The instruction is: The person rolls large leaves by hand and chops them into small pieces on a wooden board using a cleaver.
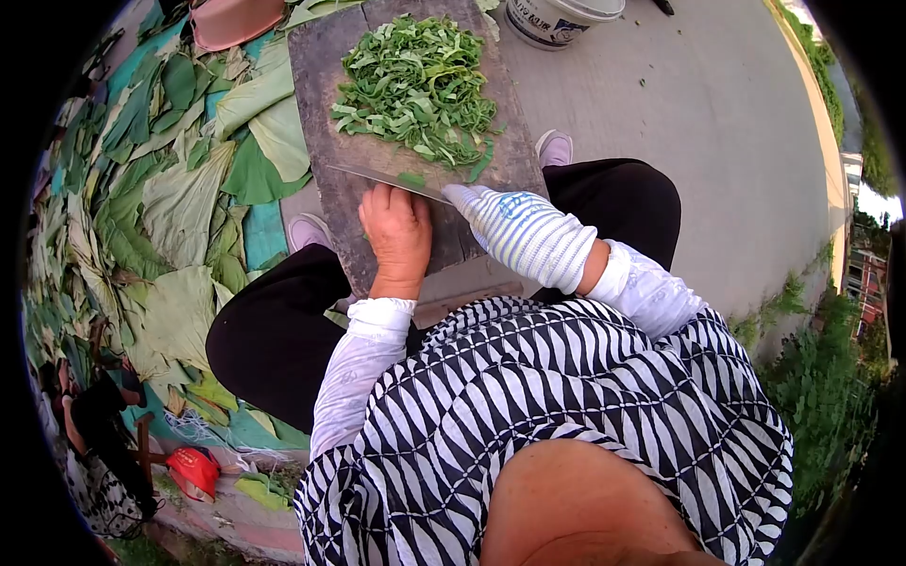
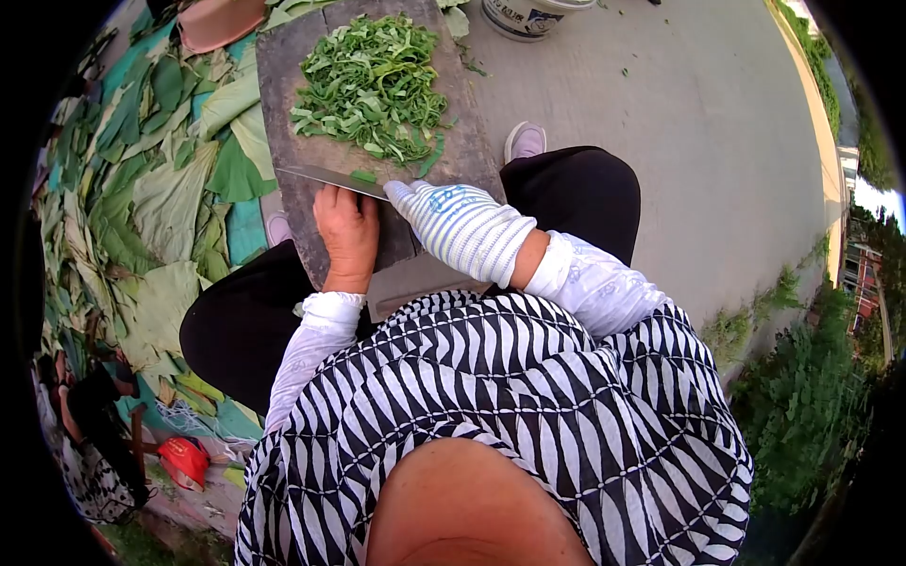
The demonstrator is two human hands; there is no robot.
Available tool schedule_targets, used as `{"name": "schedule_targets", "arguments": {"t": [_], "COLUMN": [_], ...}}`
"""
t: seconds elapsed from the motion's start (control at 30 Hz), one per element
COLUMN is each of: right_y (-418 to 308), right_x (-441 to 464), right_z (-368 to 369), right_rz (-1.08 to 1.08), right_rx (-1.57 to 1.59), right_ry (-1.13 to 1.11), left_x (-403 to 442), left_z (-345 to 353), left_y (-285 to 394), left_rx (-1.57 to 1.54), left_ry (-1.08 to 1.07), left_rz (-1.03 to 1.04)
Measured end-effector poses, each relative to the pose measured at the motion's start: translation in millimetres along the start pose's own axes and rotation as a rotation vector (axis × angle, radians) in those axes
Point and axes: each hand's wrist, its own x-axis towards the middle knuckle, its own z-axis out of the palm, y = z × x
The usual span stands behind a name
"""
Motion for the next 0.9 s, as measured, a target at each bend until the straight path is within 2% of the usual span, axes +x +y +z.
{"name": "schedule_targets", "arguments": {"t": [0.4, 0.5, 0.63, 0.73, 0.9], "right_y": [0.5, 0.1, 16.9, 23.7, 12.2], "right_x": [48.9, 59.2, 62.8, 57.1, 31.8], "right_z": [17.5, 10.9, 11.5, 6.3, -3.1], "right_rz": [-0.011, 0.055, 0.234, 0.281, 0.133], "right_rx": [0.032, 0.075, 0.137, 0.137, 0.099], "right_ry": [0.029, -0.024, 0.090, 0.089, 0.204], "left_x": [-4.7, -3.5, -4.7, -4.3, 3.9], "left_z": [6.6, -0.9, -14.2, -8.6, 5.0], "left_y": [-6.1, -5.1, 2.9, 0.5, 3.2], "left_rx": [0.015, 0.019, 0.035, 0.009, -0.071], "left_ry": [0.005, -0.010, -0.047, -0.042, -0.002], "left_rz": [0.050, 0.082, 0.108, 0.097, 0.041]}}
